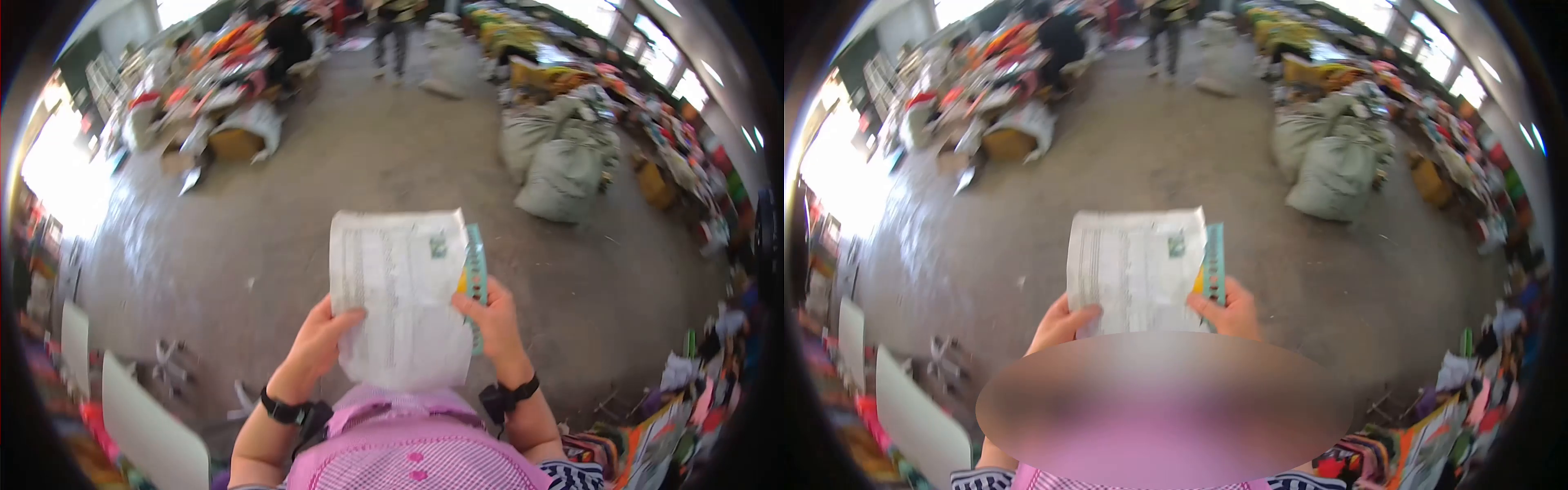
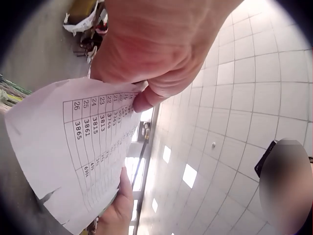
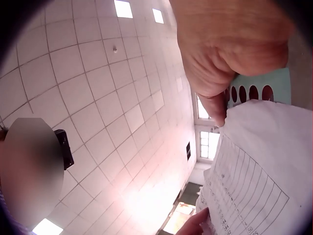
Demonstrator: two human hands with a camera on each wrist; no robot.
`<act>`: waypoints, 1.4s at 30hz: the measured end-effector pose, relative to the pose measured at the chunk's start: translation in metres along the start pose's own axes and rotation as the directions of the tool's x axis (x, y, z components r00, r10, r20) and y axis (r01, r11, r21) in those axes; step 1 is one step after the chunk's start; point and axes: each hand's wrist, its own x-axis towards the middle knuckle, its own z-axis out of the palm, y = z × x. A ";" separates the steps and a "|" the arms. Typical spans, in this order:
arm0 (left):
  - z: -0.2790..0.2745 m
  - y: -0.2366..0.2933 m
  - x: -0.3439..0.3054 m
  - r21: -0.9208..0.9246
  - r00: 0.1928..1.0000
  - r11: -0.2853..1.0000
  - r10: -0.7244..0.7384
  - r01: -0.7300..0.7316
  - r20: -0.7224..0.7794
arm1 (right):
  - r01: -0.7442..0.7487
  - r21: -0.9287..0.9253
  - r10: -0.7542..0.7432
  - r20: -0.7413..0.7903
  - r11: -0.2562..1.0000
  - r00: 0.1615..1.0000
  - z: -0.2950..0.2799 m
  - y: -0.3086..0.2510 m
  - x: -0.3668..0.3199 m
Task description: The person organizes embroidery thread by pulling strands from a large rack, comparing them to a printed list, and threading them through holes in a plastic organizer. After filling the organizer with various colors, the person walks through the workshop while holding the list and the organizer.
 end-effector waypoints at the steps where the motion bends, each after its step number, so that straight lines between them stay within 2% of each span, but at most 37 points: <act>1: 0.017 -0.002 0.014 0.001 0.999 1.000 -0.016 0.016 0.037 | -0.018 -0.009 0.017 -0.078 1.000 0.997 -0.016 -0.001 -0.003; 2: 0.033 -0.006 0.030 0.026 0.995 1.000 -0.004 0.001 0.104 | -0.038 -0.011 0.036 -0.148 0.999 0.988 -0.033 -0.001 -0.005; 4: 0.065 -0.021 0.056 0.023 0.981 0.995 -0.104 0.101 0.162 | 0.008 0.011 -0.005 -0.232 1.000 0.973 -0.072 -0.003 -0.013; 6: 0.099 -0.039 0.085 0.069 0.958 0.990 -0.139 0.125 0.251 | 0.039 0.034 -0.027 -0.295 0.999 0.955 -0.109 -0.002 -0.020; 8: 0.123 -0.057 0.106 0.115 0.920 0.982 -0.180 0.149 0.347 | 0.067 0.143 -0.004 -0.399 0.988 0.917 -0.136 0.004 -0.032; 10: 0.167 -0.077 0.134 0.236 0.899 0.959 -0.237 0.157 0.367 | 0.112 0.166 -0.024 -0.461 0.980 0.887 -0.188 0.013 -0.037; 12: 0.215 -0.094 0.155 0.272 0.866 0.948 -0.270 0.164 0.420 | 0.134 0.201 -0.017 -0.495 0.970 0.868 -0.231 0.014 -0.045; 14: 0.256 -0.107 0.172 0.293 0.861 0.944 -0.274 0.154 0.429 | 0.124 0.182 0.007 -0.589 0.975 0.808 -0.266 0.004 -0.054; 16: 0.295 -0.122 0.188 0.440 0.784 0.889 -0.359 0.122 0.507 | 0.137 0.188 0.009 -0.619 0.972 0.785 -0.302 -0.006 -0.063; 18: 0.334 -0.130 0.195 0.467 0.751 0.878 -0.378 0.106 0.541 | 0.193 0.178 -0.024 -0.674 0.965 0.738 -0.328 -0.013 -0.066; 19: 0.349 -0.135 0.199 0.453 0.778 0.887 -0.350 0.094 0.522 | 0.191 0.181 -0.032 -0.641 0.965 0.767 -0.341 -0.013 -0.067; 21: 0.371 -0.143 0.209 0.449 0.687 0.890 -0.372 0.075 0.624 | 0.223 0.151 -0.032 -0.758 0.963 0.651 -0.359 -0.007 -0.070; 22: 0.383 -0.145 0.214 0.441 0.697 0.895 -0.357 0.065 0.622 | 0.228 0.148 -0.042 -0.748 0.962 0.663 -0.367 -0.007 -0.070; 24: 0.405 -0.150 0.224 0.431 0.624 0.892 -0.415 0.136 0.662 | 0.276 0.178 -0.043 -0.766 0.945 0.641 -0.381 -0.013 -0.070; 25: 0.417 -0.151 0.229 0.431 0.625 0.893 -0.410 0.127 0.664 | 0.284 0.177 -0.049 -0.765 0.942 0.642 -0.390 -0.019 -0.072; 27: 0.439 -0.155 0.240 0.489 0.590 0.864 -0.457 0.117 0.666 | 0.082 0.031 -0.029 -0.760 0.996 0.650 -0.402 -0.039 -0.075; 31: 0.459 -0.166 0.268 0.527 0.573 0.845 -0.476 0.087 0.668 | 0.089 0.041 -0.025 -0.776 0.995 0.630 -0.429 -0.032 -0.059; 34: 0.490 -0.172 0.303 0.507 0.550 0.855 -0.478 0.112 0.685 | 0.087 -0.047 -0.092 -0.768 0.995 0.633 -0.467 -0.039 -0.030; 38: 0.533 -0.190 0.357 0.464 0.542 0.878 -0.448 0.116 0.711 | 0.063 -0.016 -0.051 -0.800 0.998 0.598 -0.520 -0.044 0.012; 42: 0.586 -0.196 0.412 0.433 0.538 0.884 -0.454 0.175 0.710 | 0.040 -0.036 -0.053 -0.795 0.999 0.604 -0.562 -0.079 0.047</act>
